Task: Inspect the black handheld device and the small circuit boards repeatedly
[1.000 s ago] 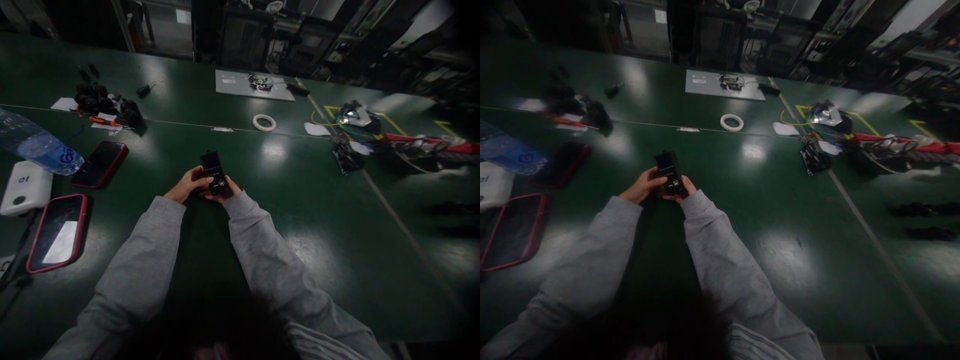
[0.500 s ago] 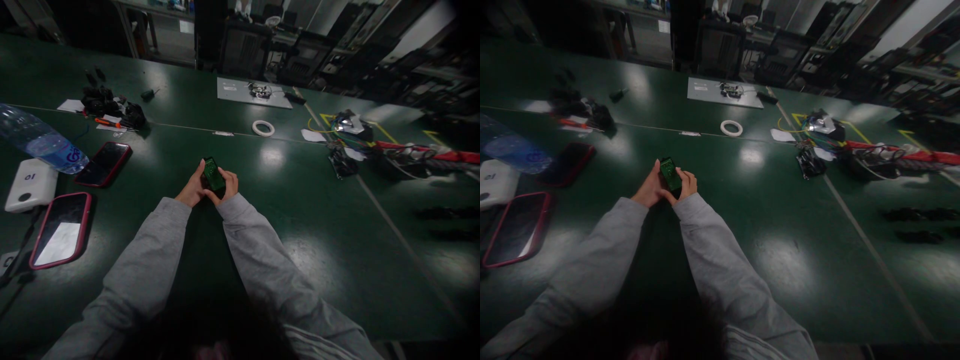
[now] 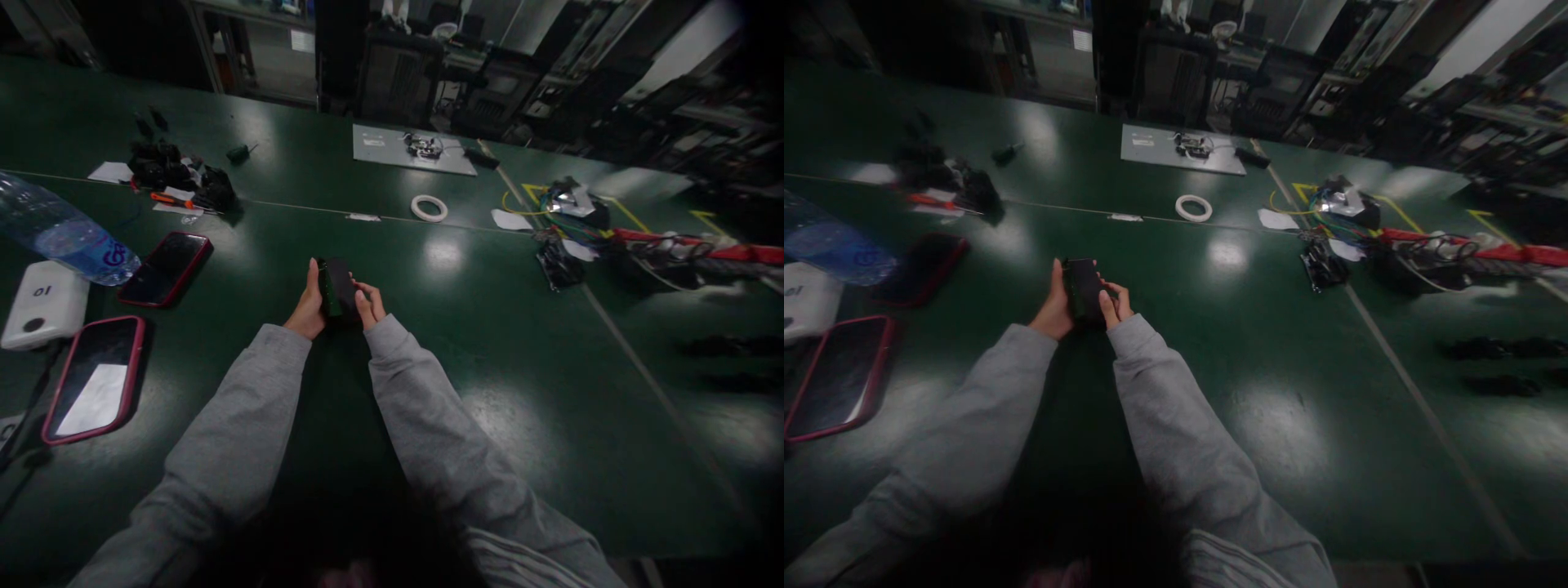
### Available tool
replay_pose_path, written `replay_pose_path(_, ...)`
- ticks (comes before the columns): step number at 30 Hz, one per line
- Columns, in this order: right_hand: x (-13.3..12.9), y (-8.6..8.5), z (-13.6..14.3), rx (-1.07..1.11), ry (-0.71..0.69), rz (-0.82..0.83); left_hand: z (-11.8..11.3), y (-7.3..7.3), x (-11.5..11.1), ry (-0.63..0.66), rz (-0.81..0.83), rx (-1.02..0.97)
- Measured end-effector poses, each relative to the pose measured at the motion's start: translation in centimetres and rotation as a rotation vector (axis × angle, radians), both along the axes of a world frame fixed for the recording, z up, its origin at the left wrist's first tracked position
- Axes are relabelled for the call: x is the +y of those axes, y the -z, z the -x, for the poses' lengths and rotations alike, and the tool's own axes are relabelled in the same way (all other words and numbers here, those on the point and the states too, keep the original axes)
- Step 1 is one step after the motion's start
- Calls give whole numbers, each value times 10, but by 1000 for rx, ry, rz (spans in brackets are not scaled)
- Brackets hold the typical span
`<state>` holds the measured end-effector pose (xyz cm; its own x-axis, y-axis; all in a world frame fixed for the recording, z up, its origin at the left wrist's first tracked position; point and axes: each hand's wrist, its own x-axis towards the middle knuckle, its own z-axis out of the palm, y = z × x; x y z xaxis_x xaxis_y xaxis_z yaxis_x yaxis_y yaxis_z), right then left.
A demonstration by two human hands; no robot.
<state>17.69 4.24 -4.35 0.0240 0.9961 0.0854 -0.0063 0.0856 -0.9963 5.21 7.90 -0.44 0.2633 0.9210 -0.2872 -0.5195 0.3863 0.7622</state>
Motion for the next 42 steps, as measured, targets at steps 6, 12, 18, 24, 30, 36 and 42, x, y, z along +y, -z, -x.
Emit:
replay_pose_path(6,-2,2,6,-43,21,-31,1,-1,3,-4,18,-42)
replay_pose_path(12,-8,2,10,-434,263,-317,0,3,4,4,122,-171)
replay_pose_path(18,-11,-4,13,-765,402,-636,2,11,6,9,160,-228)
replay_pose_path(24,-9,3,13,-874,316,-698,2,11,7,-90,174,-230)
replay_pose_path(30,-5,5,16,-774,317,-818,3,13,9,-95,171,-202)
replay_pose_path(36,-21,-21,17,-821,541,-987,9,9,8,-56,201,-279)
replay_pose_path(42,-25,-20,22,-1053,270,-913,11,2,7,-5,285,-264)
